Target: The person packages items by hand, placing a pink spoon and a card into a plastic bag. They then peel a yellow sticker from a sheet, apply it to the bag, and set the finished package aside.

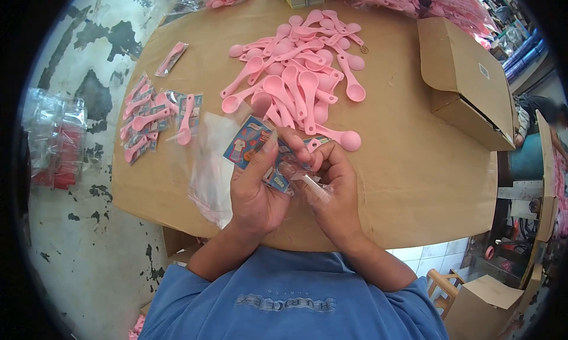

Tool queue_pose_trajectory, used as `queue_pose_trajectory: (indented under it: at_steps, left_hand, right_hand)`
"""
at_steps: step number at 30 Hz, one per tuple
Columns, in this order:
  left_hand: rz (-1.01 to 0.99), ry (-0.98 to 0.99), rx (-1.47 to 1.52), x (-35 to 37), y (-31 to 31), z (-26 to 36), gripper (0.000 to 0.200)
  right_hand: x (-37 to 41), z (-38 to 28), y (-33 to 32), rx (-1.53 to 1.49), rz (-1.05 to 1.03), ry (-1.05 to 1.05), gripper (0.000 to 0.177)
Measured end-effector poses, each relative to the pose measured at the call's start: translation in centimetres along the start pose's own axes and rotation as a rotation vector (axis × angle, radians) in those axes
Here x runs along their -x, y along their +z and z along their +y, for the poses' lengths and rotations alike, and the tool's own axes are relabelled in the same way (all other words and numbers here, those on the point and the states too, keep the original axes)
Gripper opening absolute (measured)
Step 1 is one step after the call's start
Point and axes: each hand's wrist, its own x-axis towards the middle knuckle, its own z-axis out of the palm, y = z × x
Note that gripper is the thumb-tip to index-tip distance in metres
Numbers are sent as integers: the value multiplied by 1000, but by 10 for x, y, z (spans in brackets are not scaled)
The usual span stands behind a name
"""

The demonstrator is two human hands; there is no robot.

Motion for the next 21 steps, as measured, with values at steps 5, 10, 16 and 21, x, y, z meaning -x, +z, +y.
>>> queue_pose_trajectory:
  at_steps: [5, 10, 16, 21]
  left_hand:
    - [-25, 38, 41, 2, 11, 11, 50]
    - [100, 148, 132, 10, -9, 31, 57]
    - [138, 209, 101, 17, -22, 53, 59]
    - [60, 207, 107, 33, -20, 48, 61]
  right_hand:
    - [1, 2, 12, 135, 57, -281, 35]
    - [7, -20, -16, 628, -59, -593, 27]
    - [-38, -53, -23, 1046, 56, -329, 22]
    - [-82, -21, -26, 1248, -31, -396, 31]
